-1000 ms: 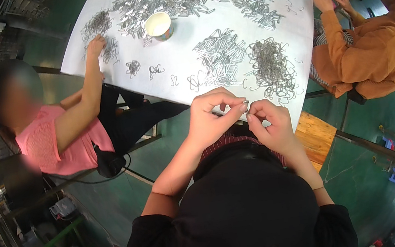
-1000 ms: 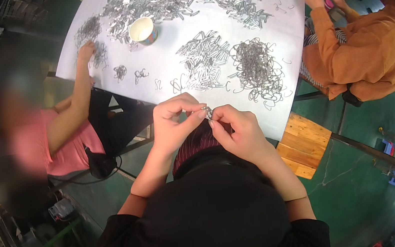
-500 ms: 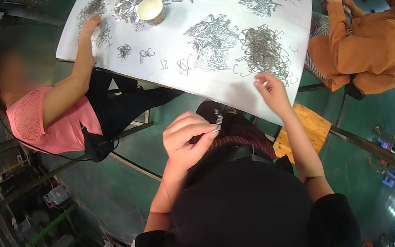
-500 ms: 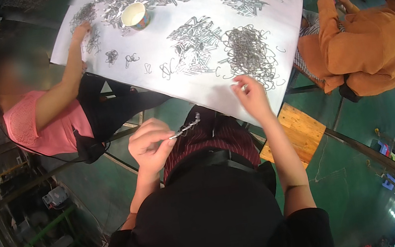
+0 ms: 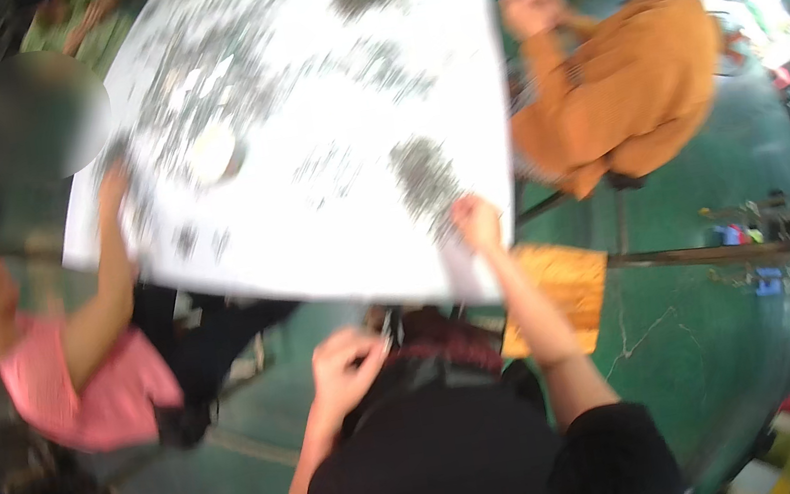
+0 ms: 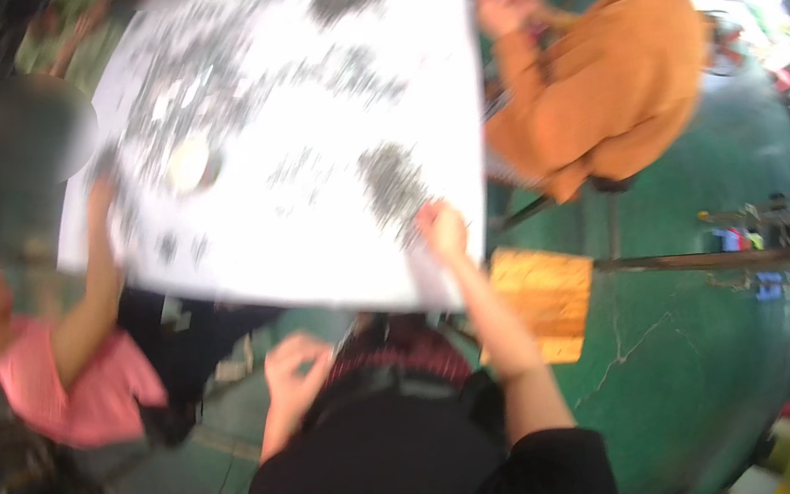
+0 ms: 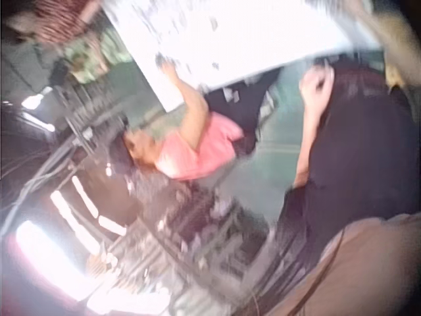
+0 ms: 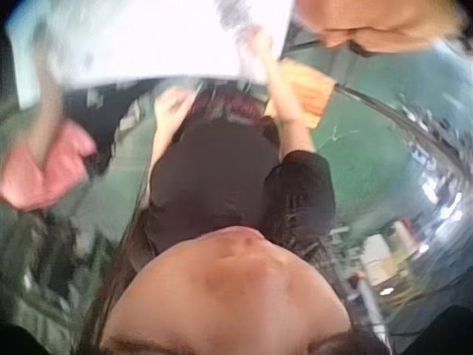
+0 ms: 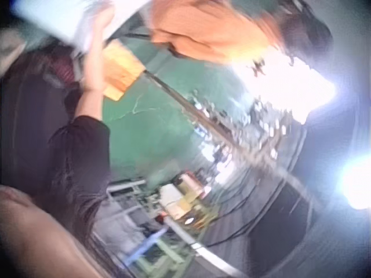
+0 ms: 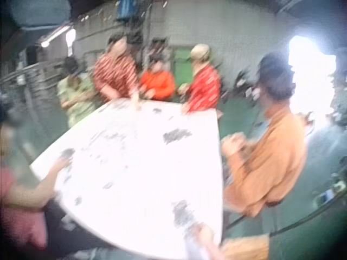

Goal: The person repeatedly picks up small wire pieces from a large white sheet on a table and bends them into looped shapes by hand. They place the formed pieces into small piles on the sheet. Other people at the table perform similar actions.

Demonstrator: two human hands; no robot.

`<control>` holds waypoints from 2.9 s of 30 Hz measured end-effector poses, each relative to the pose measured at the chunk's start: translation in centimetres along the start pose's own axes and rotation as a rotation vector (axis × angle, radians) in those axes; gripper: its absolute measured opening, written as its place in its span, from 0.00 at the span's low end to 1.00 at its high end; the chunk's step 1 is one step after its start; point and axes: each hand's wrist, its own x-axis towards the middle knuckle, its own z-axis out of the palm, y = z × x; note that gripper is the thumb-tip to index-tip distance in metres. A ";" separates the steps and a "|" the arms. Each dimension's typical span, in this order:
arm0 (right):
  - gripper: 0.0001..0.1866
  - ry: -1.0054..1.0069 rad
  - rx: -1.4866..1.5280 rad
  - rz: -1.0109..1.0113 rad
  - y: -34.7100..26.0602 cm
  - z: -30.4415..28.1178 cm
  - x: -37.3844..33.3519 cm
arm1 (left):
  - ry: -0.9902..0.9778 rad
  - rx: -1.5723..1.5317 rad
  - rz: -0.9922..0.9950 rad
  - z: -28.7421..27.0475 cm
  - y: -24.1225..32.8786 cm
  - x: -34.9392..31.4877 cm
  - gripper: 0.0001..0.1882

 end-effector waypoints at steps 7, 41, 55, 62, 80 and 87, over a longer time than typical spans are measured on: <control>0.04 -0.472 0.825 0.175 -8.1 -6.1 -5.8 | 0.015 -0.236 -0.025 1.1 -2.7 1.6 0.04; 0.05 -0.436 0.899 -0.089 -15.2 -8.6 -16.0 | -0.031 -0.322 0.037 2.5 -2.4 1.1 0.03; 0.10 -0.037 0.418 -0.844 -16.4 -8.7 -16.9 | 0.169 0.051 0.300 -0.2 -4.6 3.1 0.14; 0.09 -0.187 0.489 -0.743 -16.7 -7.9 -16.5 | 0.117 0.449 0.042 0.7 -15.1 7.1 0.07; 0.04 -0.320 0.540 -0.531 -16.2 -8.0 -16.1 | 0.045 0.045 -0.539 1.2 -15.7 10.6 0.09; 0.03 -0.306 0.503 -0.476 -16.1 -8.0 -14.6 | -0.034 -0.556 -0.469 1.0 -6.4 4.8 0.06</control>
